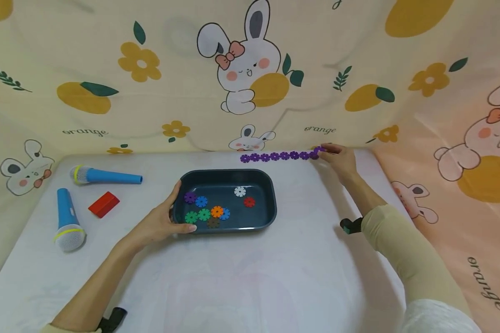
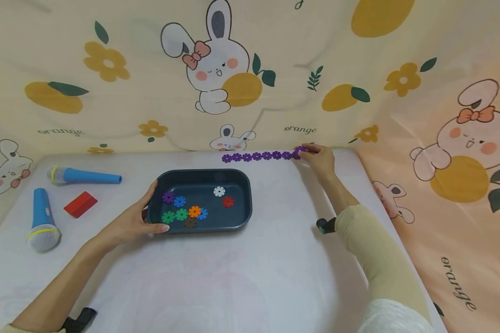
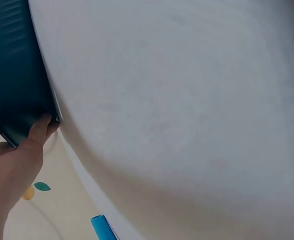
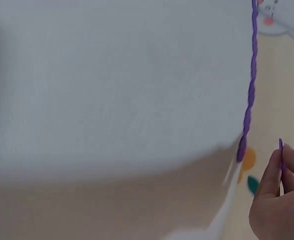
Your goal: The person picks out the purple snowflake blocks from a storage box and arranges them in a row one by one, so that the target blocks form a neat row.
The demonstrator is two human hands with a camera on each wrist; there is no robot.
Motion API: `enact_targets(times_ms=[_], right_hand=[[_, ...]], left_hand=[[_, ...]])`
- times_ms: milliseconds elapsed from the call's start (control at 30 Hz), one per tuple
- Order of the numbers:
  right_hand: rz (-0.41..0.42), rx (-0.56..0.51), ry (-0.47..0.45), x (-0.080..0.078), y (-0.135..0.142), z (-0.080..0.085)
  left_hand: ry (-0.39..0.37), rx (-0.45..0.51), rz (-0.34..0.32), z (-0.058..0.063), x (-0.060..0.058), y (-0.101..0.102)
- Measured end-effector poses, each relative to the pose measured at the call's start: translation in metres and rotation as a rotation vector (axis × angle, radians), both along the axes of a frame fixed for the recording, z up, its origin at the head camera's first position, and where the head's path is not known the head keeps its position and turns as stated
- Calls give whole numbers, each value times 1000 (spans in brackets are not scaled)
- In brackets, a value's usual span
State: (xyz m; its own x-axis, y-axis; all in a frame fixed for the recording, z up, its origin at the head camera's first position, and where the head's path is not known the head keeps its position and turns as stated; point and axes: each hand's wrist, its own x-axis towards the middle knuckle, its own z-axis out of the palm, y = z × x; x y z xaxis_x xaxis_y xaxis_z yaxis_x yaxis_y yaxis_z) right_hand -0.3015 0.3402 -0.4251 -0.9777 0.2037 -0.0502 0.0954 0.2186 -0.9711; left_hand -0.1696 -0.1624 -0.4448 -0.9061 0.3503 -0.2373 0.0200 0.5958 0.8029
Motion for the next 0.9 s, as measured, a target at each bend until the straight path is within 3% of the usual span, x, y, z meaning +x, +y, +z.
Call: enact_targets(times_ms=[267, 600, 900], right_hand=[[-60, 215, -77, -9, 21, -25], [-82, 465, -144, -15, 35, -37], [-71, 492, -155, -23, 38, -33]], left_hand=[[-1, 11, -7, -1, 3, -3], [-3, 40, -5, -5, 5, -1], [9, 32, -1, -4, 2, -1]])
